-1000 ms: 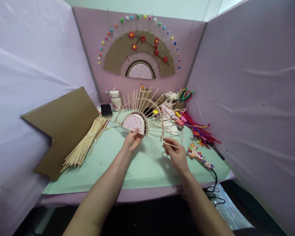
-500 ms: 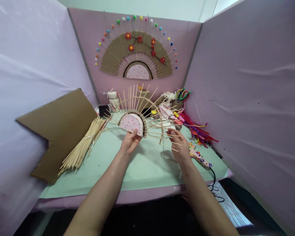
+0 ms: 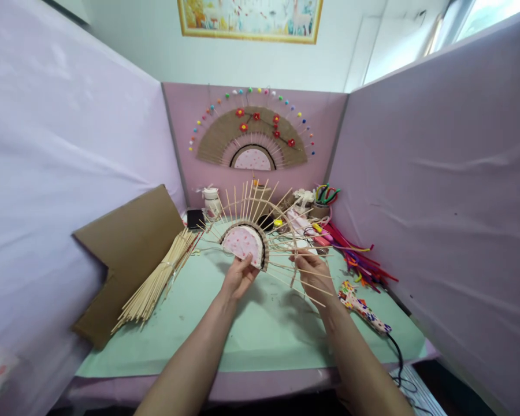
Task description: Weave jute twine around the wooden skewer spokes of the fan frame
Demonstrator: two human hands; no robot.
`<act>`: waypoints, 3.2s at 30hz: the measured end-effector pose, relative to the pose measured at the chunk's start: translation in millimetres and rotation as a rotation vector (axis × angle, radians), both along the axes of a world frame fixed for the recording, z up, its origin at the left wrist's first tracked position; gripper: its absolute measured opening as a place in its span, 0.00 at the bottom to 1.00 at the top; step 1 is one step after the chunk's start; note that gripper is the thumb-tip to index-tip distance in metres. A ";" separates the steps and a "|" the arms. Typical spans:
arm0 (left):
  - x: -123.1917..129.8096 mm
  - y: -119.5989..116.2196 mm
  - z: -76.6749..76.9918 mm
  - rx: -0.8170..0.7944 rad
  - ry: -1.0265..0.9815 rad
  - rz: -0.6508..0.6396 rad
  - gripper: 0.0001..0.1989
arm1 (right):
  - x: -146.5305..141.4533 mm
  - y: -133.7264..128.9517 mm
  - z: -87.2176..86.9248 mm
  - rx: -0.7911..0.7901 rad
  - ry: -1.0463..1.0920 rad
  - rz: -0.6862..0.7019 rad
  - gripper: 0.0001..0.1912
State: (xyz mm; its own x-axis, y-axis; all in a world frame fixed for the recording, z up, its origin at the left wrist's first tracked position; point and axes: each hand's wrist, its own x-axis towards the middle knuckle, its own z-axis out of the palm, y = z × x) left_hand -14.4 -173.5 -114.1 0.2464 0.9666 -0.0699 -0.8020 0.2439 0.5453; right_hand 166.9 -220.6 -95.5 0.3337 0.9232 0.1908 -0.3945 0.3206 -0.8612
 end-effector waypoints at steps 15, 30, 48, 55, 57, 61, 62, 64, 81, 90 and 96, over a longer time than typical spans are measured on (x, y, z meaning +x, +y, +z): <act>-6.3 -11.2 8.0 -0.003 -0.036 -0.284 0.26 | 2.5 -48.8 -4.3 -0.191 0.144 0.256 0.21; -9.9 -9.8 7.5 0.022 0.026 -0.254 0.24 | -3.3 -75.9 -33.7 -0.112 0.006 0.151 0.19; -11.4 -10.9 14.3 0.066 0.097 -0.228 0.26 | 58.5 -99.4 -19.3 -0.223 -0.279 -0.023 0.14; -10.3 -11.6 15.9 0.057 0.104 -0.211 0.28 | 54.4 -106.0 -13.6 -0.174 -0.584 -0.117 0.11; -10.9 -11.7 16.3 0.054 0.098 -0.204 0.28 | 55.8 -104.4 -14.4 -0.171 -0.633 -0.127 0.10; -11.2 -11.6 15.9 0.048 0.088 -0.207 0.28 | 52.3 -97.0 -23.0 -0.199 -0.587 -0.080 0.11; -10.7 -11.7 15.5 0.047 0.085 -0.206 0.28 | 48.4 -94.6 -26.1 -0.213 -0.560 -0.059 0.12; -8.6 -12.3 14.3 0.049 0.080 -0.203 0.28 | 35.8 -89.6 -32.3 -0.238 -0.492 -0.017 0.13; -6.2 -17.7 14.1 0.024 0.015 -0.215 0.26 | 7.7 -80.8 -44.5 -0.316 -0.269 0.254 0.11; -7.6 -14.9 5.6 0.060 0.014 -0.292 0.27 | 25.7 -62.9 -22.2 -0.158 0.195 0.021 0.05; -6.8 -16.2 2.2 0.089 0.049 -0.401 0.27 | 6.3 -54.8 -0.9 -0.094 0.167 0.146 0.15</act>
